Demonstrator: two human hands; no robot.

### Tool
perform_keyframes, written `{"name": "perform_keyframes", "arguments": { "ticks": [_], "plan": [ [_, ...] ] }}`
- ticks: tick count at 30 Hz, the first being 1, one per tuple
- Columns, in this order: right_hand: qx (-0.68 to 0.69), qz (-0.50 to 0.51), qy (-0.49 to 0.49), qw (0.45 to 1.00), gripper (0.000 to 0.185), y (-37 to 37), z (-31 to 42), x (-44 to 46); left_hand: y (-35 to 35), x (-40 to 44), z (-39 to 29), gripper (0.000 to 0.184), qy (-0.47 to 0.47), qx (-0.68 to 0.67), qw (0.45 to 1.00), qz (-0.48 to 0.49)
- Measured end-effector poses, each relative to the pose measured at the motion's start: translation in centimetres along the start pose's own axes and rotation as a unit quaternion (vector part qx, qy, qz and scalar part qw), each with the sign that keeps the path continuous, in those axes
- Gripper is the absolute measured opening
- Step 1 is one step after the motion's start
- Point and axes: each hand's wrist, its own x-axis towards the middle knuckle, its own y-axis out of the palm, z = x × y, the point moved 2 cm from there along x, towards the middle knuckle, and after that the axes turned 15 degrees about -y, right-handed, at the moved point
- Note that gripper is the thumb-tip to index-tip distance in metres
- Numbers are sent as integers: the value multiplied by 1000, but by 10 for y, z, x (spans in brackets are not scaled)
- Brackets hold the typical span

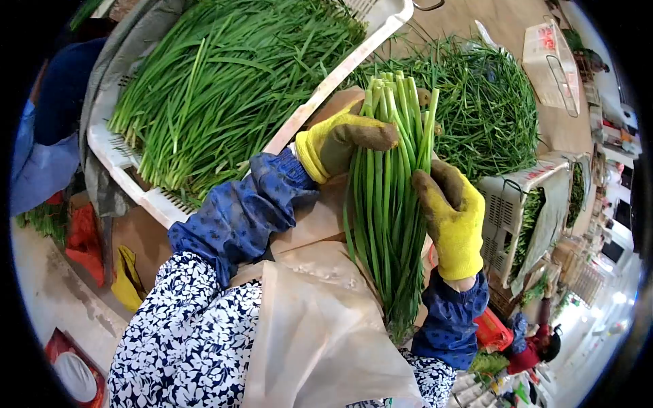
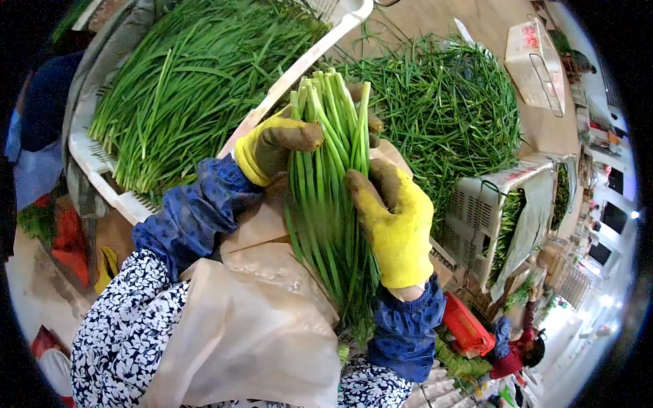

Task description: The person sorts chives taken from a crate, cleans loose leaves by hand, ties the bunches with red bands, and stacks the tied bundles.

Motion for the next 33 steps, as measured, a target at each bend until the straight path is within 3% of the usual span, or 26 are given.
{"name": "perform_keyframes", "arguments": {
  "ticks": [2, 3, 6, 8, 10, 12, 14, 15, 18, 20, 22, 25, 26, 29, 30, 31, 33],
  "plan": [
    [-21, -61, 0, 998, 22, 1, 1, 2, -12, 11, -1, 70, 10, -3, 1000, 27],
    [-100, -91, -61, 989, 16, 5, 6, 8, -14, 11, 6, 77, -42, -71, 997, 9],
    [-440, 39, -180, 879, 22, 22, 30, 29, -15, 26, 14, 72, -75, -144, 986, 26],
    [-478, 64, -175, 858, 24, 25, 33, 34, -26, 30, 15, 66, -92, -154, 984, 6],
    [-439, 101, -184, 874, 24, 21, 37, 40, -36, 36, 14, 64, -19, -92, 995, 18],
    [-236, 34, -123, 963, 22, 11, 33, 46, -39, 32, 13, 63, -45, -124, 991, -5],
    [-66, -19, 55, 996, 24, 7, 28, 61, -48, 32, 14, 67, -65, -95, 993, -14],
    [-52, -22, 57, 997, 28, 5, 26, 66, -42, 33, 21, 69, -38, -149, 988, 23],
    [7, -55, 27, 998, 21, 17, -2, 82, -30, 23, 1, 70, -77, -98, 992, 7],
    [8, -8, 35, 999, 17, 17, -1, 90, -30, 24, 4, 69, -29, -108, 993, -40],
    [5, -17, 2, 1000, 14, 18, 4, 94, -28, 24, 2, 70, -41, -85, 995, 16],
    [-45, -7, -57, 997, 13, 13, 13, 109, -29, 26, 3, 69, -34, -82, 996, 23],
    [34, -35, -67, 997, 17, 9, 4, 115, -33, 23, 2, 69, -33, -78, 996, 20],
    [103, -135, -202, 964, 26, 10, 9, 134, -36, 24, 6, 69, -34, -75, 997, 14],
    [104, -137, -201, 964, 26, 9, -1, 139, -37, 24, 6, 69, -32, -71, 997, 13],
    [-39, 15, -295, 955, 28, 19, -2, 144, -36, 26, 8, 68, -30, -71, 997, 15],
    [-42, 289, -191, 937, 39, 32, 3, 134, -36, 25, 9, 68, -33, -64, 997, 12]
  ]
}}
